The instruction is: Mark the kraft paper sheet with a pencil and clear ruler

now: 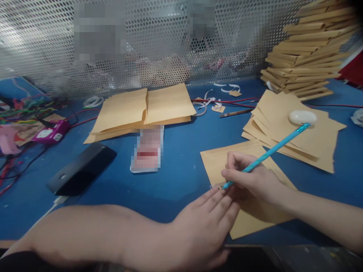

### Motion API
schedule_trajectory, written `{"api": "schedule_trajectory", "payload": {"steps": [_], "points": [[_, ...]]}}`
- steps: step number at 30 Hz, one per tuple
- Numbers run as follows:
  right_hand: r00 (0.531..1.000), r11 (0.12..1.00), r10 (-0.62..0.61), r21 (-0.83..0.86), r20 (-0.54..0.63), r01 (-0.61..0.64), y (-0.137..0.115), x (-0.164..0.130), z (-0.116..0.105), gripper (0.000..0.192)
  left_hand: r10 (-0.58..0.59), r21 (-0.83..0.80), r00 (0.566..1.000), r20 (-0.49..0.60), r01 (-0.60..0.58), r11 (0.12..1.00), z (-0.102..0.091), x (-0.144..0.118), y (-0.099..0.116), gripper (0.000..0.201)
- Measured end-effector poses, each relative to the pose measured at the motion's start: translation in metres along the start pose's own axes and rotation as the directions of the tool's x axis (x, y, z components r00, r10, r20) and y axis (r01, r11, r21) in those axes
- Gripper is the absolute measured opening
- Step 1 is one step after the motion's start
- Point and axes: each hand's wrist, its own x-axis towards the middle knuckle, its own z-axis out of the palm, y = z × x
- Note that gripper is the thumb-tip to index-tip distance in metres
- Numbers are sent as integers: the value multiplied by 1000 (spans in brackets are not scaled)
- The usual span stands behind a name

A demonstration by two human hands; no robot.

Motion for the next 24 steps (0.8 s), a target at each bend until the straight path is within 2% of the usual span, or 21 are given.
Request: {"api": "schedule_trajectory", "payload": {"steps": [8,13,20,24], "points": [[999,998,-34,-50,-17,33,-1,0,0,28,3,2,1000,-9,-3,1000,0,0,-1,68],[1000,1000,-1,-30,-9,0,-1,1,2,29,4,8,1000,-9,-4,1000,0,-1,-1,69],[1000,999,-26,-31,-11,26,-3,0,1,30,3,13,1000,-12,-2,1000,0,-1,0,67],[995,990,-102,-95,16,103,-3,0,0,30,1,24,1000,-26,0,1000,1,-1,0,69]]}}
